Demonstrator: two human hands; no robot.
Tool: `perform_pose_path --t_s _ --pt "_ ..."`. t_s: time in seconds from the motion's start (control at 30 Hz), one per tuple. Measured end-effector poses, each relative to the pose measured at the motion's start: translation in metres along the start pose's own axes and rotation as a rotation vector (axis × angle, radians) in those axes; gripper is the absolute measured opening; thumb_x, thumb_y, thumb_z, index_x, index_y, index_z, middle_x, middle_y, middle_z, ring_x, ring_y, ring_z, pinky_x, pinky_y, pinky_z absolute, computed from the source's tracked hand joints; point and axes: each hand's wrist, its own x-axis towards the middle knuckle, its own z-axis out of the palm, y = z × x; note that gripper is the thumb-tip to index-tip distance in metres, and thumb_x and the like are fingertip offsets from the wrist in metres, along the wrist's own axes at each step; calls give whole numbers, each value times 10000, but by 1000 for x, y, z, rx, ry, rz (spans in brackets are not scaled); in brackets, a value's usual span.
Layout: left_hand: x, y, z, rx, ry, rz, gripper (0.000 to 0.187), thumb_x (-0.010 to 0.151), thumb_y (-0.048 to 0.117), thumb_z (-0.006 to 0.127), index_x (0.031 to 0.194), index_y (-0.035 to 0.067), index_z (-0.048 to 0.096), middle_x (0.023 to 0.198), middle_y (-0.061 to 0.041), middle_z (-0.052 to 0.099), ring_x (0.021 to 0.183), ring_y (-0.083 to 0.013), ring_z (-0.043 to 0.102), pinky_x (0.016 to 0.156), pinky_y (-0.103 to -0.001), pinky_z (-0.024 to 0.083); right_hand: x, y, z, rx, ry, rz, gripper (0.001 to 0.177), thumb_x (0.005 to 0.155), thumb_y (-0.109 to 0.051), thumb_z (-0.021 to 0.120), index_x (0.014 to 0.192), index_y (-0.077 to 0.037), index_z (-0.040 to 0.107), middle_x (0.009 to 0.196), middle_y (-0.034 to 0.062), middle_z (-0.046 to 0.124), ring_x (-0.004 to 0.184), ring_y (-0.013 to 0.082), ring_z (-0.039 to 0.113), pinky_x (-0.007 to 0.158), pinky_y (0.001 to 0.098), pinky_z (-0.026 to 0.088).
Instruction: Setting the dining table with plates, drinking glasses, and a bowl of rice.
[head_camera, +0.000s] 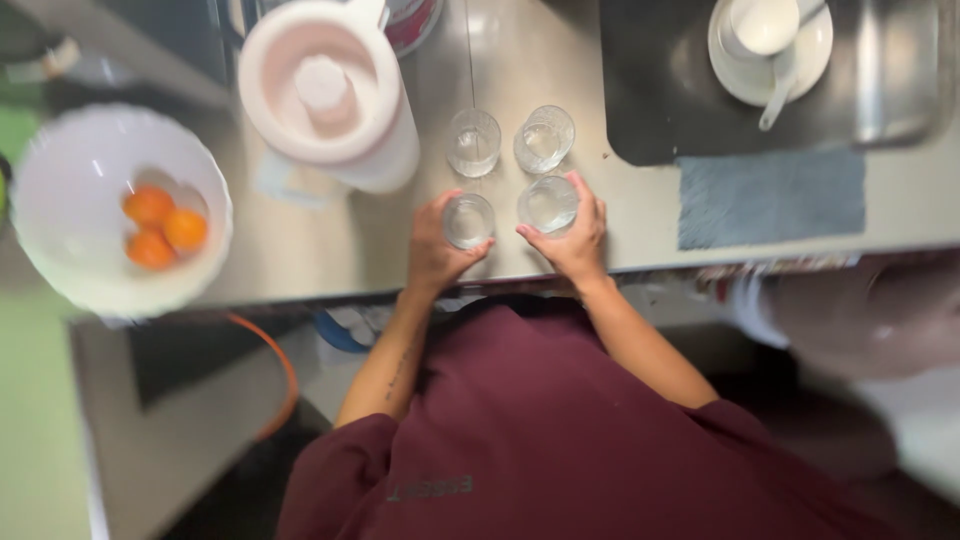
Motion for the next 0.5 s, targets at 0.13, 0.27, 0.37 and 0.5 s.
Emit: perform_pose_path --t_s 0.13,0.27,0.37,0.5 --pt "-16 27 12 51 115 -123 858 668 304 970 1375 72 543 1319 -121 641 1212 -352 594 1049 -454 485 11 4 -15 108 -147 -4 902 686 -323 992 1420 -35 554 1321 136 655 1251 331 572 1062 432 509" --pt "-39 56 7 40 249 -232 841 683 312 975 1368 70 552 1300 -121 655 1195 -336 643 1021 -431 532 17 0 -27 210 -268 -101 844 696 -327 980 1368 -15 575 1220 128 662 1167 301 593 1007 412 533" --pt "-65 81 -6 31 382 -300 841 688 321 982 1364 64 553 1285 -128 658 1158 -309 680 989 -403 567 14 -8 -22 369 -369 -224 839 720 -338 969 1366 -10 547 1249 141 625 1174 266 621 1010 403 555" --pt "-122 112 -32 45 584 -401 837 689 301 981 1362 58 548 1269 -131 639 1120 -273 697 957 -375 593 -5 -47 -4 774 -603 -357 837 800 -283 924 1422 -13 433 1369 145 509 1348 273 586 1081 420 587"
